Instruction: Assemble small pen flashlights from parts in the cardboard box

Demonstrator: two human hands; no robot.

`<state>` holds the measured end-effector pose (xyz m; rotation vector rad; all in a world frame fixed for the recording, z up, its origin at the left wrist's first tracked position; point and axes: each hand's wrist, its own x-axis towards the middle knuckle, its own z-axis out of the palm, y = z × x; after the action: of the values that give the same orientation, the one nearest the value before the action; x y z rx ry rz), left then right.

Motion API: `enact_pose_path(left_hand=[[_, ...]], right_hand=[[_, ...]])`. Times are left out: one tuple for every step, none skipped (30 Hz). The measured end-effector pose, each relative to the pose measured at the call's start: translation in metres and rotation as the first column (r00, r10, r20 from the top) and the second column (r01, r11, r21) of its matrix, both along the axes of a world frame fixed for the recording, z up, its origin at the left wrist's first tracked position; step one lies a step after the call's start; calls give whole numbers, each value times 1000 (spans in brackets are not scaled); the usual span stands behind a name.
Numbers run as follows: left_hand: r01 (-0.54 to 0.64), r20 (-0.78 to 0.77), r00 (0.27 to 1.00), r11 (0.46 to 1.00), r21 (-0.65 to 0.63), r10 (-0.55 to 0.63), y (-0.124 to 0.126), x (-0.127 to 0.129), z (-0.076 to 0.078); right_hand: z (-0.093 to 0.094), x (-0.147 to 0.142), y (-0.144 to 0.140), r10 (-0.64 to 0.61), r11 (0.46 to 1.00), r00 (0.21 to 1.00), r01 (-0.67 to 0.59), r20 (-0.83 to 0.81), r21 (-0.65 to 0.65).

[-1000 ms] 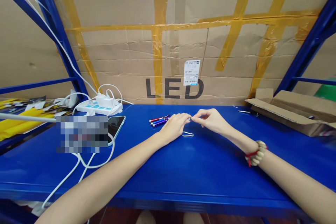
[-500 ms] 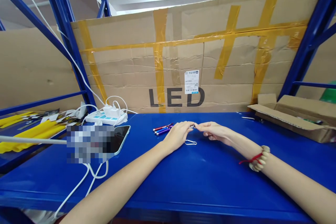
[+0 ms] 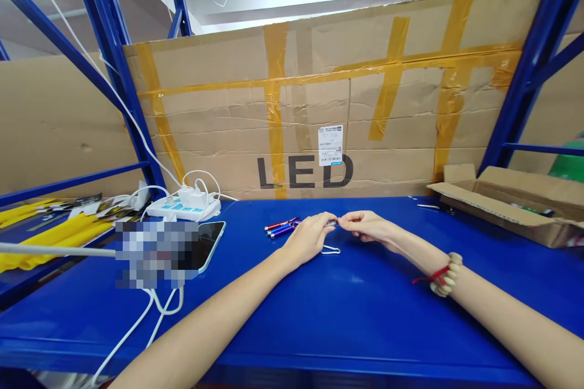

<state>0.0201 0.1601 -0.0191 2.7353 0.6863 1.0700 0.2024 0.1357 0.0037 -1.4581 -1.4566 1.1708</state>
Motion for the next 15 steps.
enact_pose_path(left_hand=[[1,0,1000,1000,10,-1,0,0,0],[1,1,1000,1000,21,-1,1,0,-1],[0,2,1000,999,33,0,1,0,-1],[0,4,1000,999,47,-1,1,0,-2],[4,2,1000,998,58,-4,2,0,-2],[11,-3,1000,998,67,-10,2,-1,-2],[19,-11,1000,997,73,-18,1,-1,-1],[25,-20,1000,997,76,-24,1,-2,-1],[31,-31,999,997,77,-29,1,-2,0],[34,-43,999,997,76,-31,0,-3,1],[31,-55,998,997,75,-27,0,-3,1],[25,-66,998,997,75,-20,-1,-3,2],[16,-75,997,997,76,-11,-1,-3,2],[8,-79,997,997,77,-2,-1,-3,2],[4,-80,997,997,78,2,-1,-3,2]], right_hand=[[1,0,-1,0,1000,1000,0,16,5],[2,-1,-2,-1,1000,1000,1,31,8],[2,-1,-3,-5,1000,999,5,46,11],[3,-2,-3,-9,1000,998,8,61,13],[4,-3,-4,-14,1000,997,13,75,15],[4,-3,-5,-16,1000,996,14,86,19],[4,-3,-5,-14,1000,996,12,94,23],[4,-3,-5,-13,1000,995,10,100,27],[4,-3,-5,-11,999,995,8,104,31],[4,-3,-5,-12,999,994,9,106,36],[4,-3,-4,-15,999,994,11,106,39],[4,-3,-4,-19,999,994,14,106,41],[4,-3,-4,-22,999,994,17,107,42],[4,-4,-4,-25,999,994,20,111,43],[4,-4,-3,-26,999,993,21,116,43]])
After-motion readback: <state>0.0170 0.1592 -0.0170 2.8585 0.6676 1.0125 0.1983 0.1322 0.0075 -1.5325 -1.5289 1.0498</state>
